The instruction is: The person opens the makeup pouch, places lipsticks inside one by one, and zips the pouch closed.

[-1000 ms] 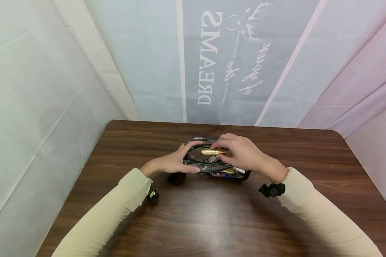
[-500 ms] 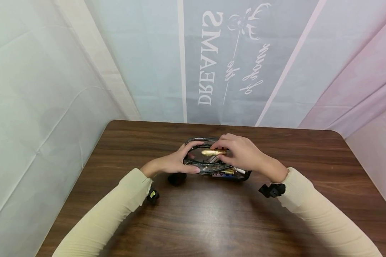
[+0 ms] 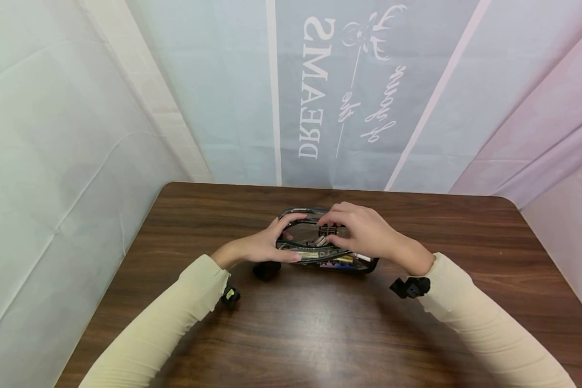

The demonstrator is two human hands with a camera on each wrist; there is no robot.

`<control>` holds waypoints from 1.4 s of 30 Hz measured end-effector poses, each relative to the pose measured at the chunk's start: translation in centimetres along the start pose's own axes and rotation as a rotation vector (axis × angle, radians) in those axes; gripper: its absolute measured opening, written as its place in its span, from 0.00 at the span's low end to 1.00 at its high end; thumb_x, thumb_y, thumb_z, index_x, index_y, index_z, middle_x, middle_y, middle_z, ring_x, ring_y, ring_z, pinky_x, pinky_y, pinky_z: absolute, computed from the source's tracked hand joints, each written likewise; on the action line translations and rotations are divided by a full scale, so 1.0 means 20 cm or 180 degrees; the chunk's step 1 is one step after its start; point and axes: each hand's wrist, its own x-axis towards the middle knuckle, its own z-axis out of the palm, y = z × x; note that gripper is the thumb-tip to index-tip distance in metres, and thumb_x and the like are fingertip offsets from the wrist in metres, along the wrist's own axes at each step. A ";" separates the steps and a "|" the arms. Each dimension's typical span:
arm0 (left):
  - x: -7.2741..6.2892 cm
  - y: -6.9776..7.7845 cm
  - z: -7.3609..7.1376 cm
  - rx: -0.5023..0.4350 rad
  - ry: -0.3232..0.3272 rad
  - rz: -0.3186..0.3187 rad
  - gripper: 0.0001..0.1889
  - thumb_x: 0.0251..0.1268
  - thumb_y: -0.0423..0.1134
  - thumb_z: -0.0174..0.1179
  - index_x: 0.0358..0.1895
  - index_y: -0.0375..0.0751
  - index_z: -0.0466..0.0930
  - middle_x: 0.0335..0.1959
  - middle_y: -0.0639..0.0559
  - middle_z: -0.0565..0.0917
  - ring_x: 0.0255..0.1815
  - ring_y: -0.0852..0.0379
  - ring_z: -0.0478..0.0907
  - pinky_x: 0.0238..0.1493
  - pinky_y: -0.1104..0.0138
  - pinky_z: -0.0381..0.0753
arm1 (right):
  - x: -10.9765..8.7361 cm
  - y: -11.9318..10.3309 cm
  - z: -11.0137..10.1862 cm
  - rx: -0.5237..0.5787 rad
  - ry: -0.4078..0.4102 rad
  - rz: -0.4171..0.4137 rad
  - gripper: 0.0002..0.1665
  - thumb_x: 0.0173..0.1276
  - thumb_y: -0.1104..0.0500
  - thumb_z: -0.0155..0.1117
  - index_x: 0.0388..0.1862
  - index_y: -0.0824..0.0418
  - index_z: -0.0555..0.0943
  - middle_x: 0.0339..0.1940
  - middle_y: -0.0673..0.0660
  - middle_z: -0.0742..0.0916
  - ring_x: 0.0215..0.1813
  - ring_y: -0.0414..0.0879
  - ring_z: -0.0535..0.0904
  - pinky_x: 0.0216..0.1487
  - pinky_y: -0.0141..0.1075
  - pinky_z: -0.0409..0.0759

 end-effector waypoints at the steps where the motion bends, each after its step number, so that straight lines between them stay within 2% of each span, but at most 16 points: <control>1: 0.00 0.00 0.00 -0.0004 0.0000 0.0000 0.46 0.66 0.56 0.67 0.80 0.74 0.45 0.77 0.43 0.49 0.71 0.48 0.66 0.63 0.46 0.71 | 0.00 0.00 0.00 -0.0002 -0.0002 0.0005 0.16 0.68 0.56 0.72 0.54 0.53 0.86 0.45 0.50 0.85 0.40 0.47 0.80 0.37 0.41 0.77; 7: 0.00 0.01 -0.01 -0.0023 -0.0011 -0.0004 0.46 0.66 0.57 0.67 0.80 0.73 0.45 0.78 0.43 0.46 0.72 0.48 0.65 0.64 0.46 0.70 | 0.00 0.00 0.00 0.0000 -0.0005 0.0002 0.16 0.68 0.56 0.72 0.54 0.53 0.86 0.46 0.50 0.85 0.40 0.46 0.80 0.37 0.41 0.77; 13: 0.00 0.01 -0.01 -0.0022 -0.0024 -0.0002 0.47 0.66 0.57 0.66 0.80 0.72 0.44 0.79 0.44 0.46 0.72 0.48 0.65 0.64 0.46 0.71 | 0.00 0.00 0.00 -0.0014 -0.0006 0.0014 0.16 0.68 0.56 0.73 0.54 0.53 0.86 0.44 0.49 0.85 0.37 0.42 0.77 0.36 0.39 0.76; 25: -0.01 0.01 -0.01 -0.0034 -0.0042 -0.0012 0.47 0.67 0.57 0.66 0.80 0.72 0.44 0.79 0.44 0.45 0.72 0.48 0.65 0.64 0.47 0.71 | -0.01 0.01 -0.01 0.0181 -0.0010 0.0034 0.14 0.71 0.56 0.70 0.55 0.53 0.86 0.48 0.48 0.85 0.42 0.45 0.79 0.40 0.41 0.77; 42: -0.01 0.03 0.00 -0.0054 -0.0033 -0.0004 0.46 0.67 0.55 0.66 0.80 0.71 0.44 0.78 0.44 0.45 0.72 0.46 0.65 0.63 0.48 0.73 | -0.04 0.03 -0.04 0.0406 0.0037 -0.0055 0.14 0.73 0.57 0.69 0.55 0.55 0.86 0.47 0.48 0.85 0.46 0.43 0.80 0.44 0.42 0.78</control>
